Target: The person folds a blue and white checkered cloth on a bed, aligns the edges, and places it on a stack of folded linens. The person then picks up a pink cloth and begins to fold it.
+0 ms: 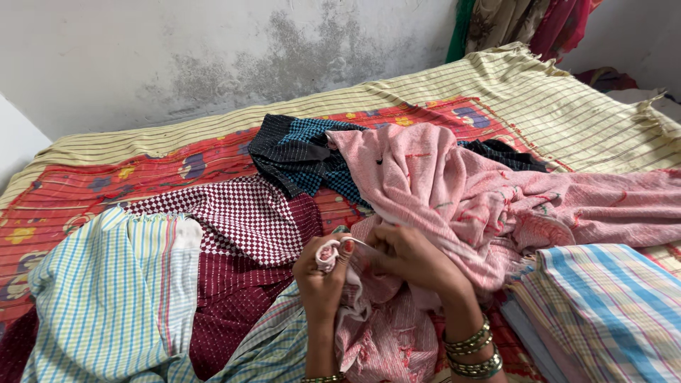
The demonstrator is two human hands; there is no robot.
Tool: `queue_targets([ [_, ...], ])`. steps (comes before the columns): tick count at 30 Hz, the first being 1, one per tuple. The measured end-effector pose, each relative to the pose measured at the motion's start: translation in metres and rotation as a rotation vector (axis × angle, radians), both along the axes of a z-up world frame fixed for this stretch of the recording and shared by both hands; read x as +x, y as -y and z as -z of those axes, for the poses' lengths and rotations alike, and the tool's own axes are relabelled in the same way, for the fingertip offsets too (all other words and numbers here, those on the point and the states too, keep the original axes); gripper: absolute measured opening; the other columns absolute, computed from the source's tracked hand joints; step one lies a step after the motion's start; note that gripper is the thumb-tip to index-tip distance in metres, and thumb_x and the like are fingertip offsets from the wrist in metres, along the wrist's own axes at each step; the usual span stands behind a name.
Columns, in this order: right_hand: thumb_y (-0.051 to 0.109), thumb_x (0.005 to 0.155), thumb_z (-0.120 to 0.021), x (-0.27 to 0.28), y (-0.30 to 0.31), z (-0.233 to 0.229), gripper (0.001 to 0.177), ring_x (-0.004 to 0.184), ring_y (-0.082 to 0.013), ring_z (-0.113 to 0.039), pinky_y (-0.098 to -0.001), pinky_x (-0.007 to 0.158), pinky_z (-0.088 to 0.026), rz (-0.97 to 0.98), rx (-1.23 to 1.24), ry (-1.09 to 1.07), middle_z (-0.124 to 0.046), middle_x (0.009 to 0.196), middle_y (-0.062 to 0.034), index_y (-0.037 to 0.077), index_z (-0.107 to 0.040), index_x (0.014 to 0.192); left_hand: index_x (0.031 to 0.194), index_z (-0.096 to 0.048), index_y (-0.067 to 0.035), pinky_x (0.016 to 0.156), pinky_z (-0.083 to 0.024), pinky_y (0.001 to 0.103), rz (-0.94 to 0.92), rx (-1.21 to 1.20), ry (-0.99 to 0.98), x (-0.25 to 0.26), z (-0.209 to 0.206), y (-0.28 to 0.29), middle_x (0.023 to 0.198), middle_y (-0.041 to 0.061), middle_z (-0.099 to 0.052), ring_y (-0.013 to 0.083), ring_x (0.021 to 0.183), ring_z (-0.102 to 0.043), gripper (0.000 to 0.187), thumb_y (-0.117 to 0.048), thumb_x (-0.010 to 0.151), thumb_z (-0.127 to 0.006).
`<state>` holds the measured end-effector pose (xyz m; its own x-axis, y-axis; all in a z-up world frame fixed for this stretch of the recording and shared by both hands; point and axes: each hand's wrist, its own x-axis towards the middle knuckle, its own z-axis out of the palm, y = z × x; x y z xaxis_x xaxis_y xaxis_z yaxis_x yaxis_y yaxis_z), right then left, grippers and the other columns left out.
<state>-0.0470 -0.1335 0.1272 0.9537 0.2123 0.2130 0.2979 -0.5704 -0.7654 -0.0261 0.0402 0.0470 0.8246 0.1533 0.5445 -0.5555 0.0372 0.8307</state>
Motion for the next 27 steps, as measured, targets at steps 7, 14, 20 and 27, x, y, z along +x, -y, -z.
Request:
queue_targets([
  [7, 0.028, 0.070, -0.088, 0.002, 0.044, 0.025, 0.055, 0.104, -0.0269, -0.066, -0.0444, 0.091, -0.050, 0.090, -0.389, 0.068, -0.072, 0.105, -0.0129, 0.010, -0.062, 0.114, 0.090, -0.076, -0.005, 0.050, -0.057, 0.027, -0.037, -0.286, -0.122, 0.014, 0.016, 0.003, 0.070, 0.006, -0.074, 0.0106, 0.056, -0.069, 0.010, -0.015, 0.091, -0.074],
  [14, 0.011, 0.066, -0.085, 0.030, 0.089, 0.042, 0.093, 0.157, -0.0498, -0.007, -0.0588, 0.118, -0.018, 0.666, -0.390, 0.089, -0.024, 0.168, -0.0244, 0.027, -0.051, 0.151, 0.099, -0.072, -0.007, 0.063, -0.056, 0.025, -0.526, -0.409, 0.039, 0.021, 0.024, -0.073, 0.086, 0.005, -0.072, 0.0099, 0.068, -0.066, 0.008, -0.014, 0.099, -0.072],
  [20, 0.007, 0.076, -0.076, 0.036, 0.089, 0.050, 0.057, 0.150, -0.0420, -0.021, -0.0517, 0.120, -0.023, 0.424, -0.421, 0.285, -0.050, 0.154, -0.0154, 0.020, -0.070, 0.131, 0.098, -0.070, -0.005, 0.073, -0.044, 0.022, -0.441, -0.500, 0.107, 0.011, 0.016, -0.063, 0.089, -0.002, -0.065, 0.0042, 0.078, -0.057, 0.015, -0.018, 0.105, -0.074],
  [27, 0.011, 0.099, -0.058, 0.021, 0.044, 0.025, 0.032, 0.111, -0.0295, -0.070, -0.0419, 0.095, -0.054, -0.071, -0.034, 0.303, -0.073, 0.119, -0.0153, 0.010, -0.065, 0.131, 0.104, -0.070, -0.003, 0.069, -0.044, 0.024, -0.328, -0.340, 0.202, -0.001, -0.003, -0.058, 0.088, -0.002, -0.065, 0.0046, 0.076, -0.057, 0.015, -0.018, 0.104, -0.071],
])
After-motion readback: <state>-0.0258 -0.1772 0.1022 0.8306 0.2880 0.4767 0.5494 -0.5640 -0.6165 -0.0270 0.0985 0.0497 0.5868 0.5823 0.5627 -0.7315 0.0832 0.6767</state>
